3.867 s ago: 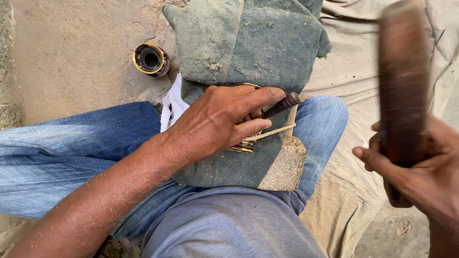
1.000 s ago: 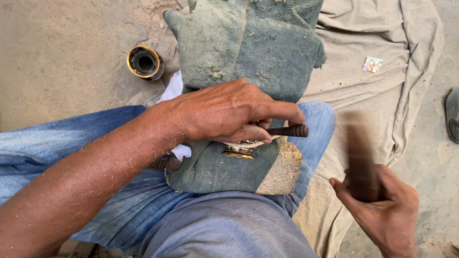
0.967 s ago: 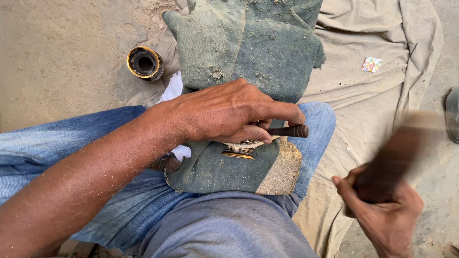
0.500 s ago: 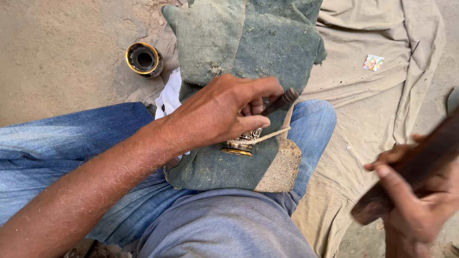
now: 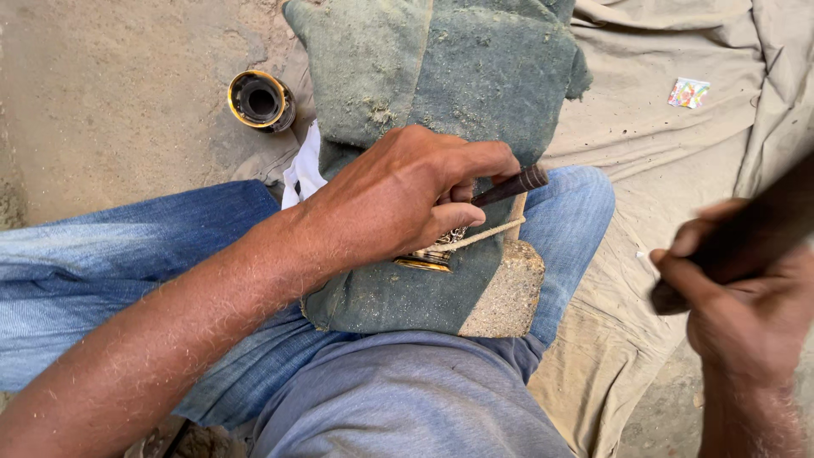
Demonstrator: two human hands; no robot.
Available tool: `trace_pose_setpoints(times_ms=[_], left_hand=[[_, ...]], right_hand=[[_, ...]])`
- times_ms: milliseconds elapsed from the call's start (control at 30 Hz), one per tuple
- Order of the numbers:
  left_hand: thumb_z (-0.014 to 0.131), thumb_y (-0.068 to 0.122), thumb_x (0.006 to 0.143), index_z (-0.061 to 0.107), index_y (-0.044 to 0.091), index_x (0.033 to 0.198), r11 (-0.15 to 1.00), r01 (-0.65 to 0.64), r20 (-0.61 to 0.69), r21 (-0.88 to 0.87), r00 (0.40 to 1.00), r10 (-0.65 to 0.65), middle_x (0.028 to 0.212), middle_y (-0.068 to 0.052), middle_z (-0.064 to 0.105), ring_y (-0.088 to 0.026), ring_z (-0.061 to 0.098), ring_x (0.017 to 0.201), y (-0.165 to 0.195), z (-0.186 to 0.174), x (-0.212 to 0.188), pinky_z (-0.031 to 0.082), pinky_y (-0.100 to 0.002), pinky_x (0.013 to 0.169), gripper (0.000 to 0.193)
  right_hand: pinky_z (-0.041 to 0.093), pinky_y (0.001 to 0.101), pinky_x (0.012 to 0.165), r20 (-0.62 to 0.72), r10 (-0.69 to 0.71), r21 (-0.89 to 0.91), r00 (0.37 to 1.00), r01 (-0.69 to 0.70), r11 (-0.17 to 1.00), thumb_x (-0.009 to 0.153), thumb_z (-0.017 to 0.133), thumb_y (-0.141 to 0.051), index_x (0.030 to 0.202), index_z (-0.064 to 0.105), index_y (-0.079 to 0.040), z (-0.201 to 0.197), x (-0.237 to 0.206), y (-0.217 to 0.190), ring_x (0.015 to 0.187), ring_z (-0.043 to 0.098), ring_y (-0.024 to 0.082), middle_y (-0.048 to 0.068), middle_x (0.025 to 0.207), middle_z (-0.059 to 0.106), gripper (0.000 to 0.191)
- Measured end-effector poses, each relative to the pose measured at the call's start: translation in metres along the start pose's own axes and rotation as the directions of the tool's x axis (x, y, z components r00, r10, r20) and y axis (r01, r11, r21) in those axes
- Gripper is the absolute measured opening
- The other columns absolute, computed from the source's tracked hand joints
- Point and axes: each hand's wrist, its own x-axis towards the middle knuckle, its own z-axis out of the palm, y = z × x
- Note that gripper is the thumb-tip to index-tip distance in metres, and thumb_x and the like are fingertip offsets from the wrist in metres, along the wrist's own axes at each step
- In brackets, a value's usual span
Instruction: The person sits on the ground and uses a chisel and wooden mallet to engrave a decorative pattern on a small brass pot. They repeatedly position the chisel and strike it to create indentations on the metal surface.
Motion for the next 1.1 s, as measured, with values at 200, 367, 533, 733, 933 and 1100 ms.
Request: trace_pose_setpoints(times_ms=[200,367,533,733,933,1100], left_hand=[[0.08,0.007,0.086,0.064,0.009,0.123,0.994,-0.109,0.001,-0.027,0.994,0.109,0.083,-0.005,0.071,-0.021,0.073,0.075,-0.001,-0.005,0.002,0.055,-0.039,0.067,0.04],[0.084,0.015,0.088,0.063,0.01,0.127,0.997,-0.069,-0.079,-0.019,0.995,0.068,0.079,-0.006,0.069,-0.018,0.07,0.069,-0.001,-0.012,0.002,0.055,-0.036,0.061,0.045],[0.083,0.016,0.085,0.062,0.01,0.114,0.998,0.057,0.049,-0.009,0.997,-0.057,0.076,-0.002,0.07,-0.015,0.072,0.066,-0.007,-0.012,0.011,0.058,-0.033,0.057,0.037],[0.082,0.014,0.084,0.064,0.008,0.113,0.998,-0.042,0.039,0.04,0.998,0.041,0.075,-0.003,0.07,-0.017,0.071,0.067,-0.009,-0.01,0.011,0.057,-0.035,0.058,0.034],[0.081,0.017,0.086,0.065,0.013,0.124,0.995,-0.1,0.066,-0.014,0.993,0.1,0.075,-0.001,0.07,-0.018,0.07,0.065,-0.009,-0.014,0.013,0.055,-0.037,0.06,0.042],[0.081,0.016,0.086,0.064,0.013,0.125,0.988,-0.152,0.056,-0.011,0.987,0.152,0.075,-0.003,0.07,-0.02,0.069,0.065,-0.012,-0.015,0.012,0.054,-0.039,0.059,0.042]], right_hand=[[0.06,0.0352,0.075,0.205,0.165,-0.517,0.965,-0.036,0.855,0.085,0.075,0.015,0.115,0.066,-0.002,-0.011,-0.005,0.006,0.079,0.069,0.02,0.01,0.089,0.069,0.036],[0.06,0.0344,0.085,0.001,0.108,0.272,0.994,-0.104,0.956,0.084,0.07,0.023,0.106,0.06,0.003,0.0,-0.028,0.026,0.093,0.067,0.017,0.01,0.095,0.065,0.031],[0.062,0.0363,0.082,-0.02,0.119,0.199,0.993,-0.112,0.974,0.083,0.071,0.02,0.104,0.059,0.002,-0.001,-0.024,0.032,0.089,0.068,0.015,0.011,0.091,0.065,0.03],[0.053,0.0347,0.058,0.042,0.198,-0.061,0.979,-0.195,0.979,0.082,0.074,0.016,0.106,0.061,0.003,-0.005,-0.014,0.007,0.071,0.064,0.017,0.013,0.087,0.068,0.03],[0.054,0.0331,0.064,0.121,0.112,-0.265,0.986,-0.077,0.961,0.08,0.075,0.011,0.107,0.065,-0.001,-0.007,-0.006,-0.003,0.073,0.066,0.015,0.009,0.089,0.069,0.031],[0.054,0.0334,0.072,0.095,0.103,-0.55,0.99,-0.035,0.834,0.086,0.079,0.0,0.108,0.066,-0.002,-0.003,-0.005,-0.008,0.073,0.065,0.015,0.009,0.081,0.067,0.026]])
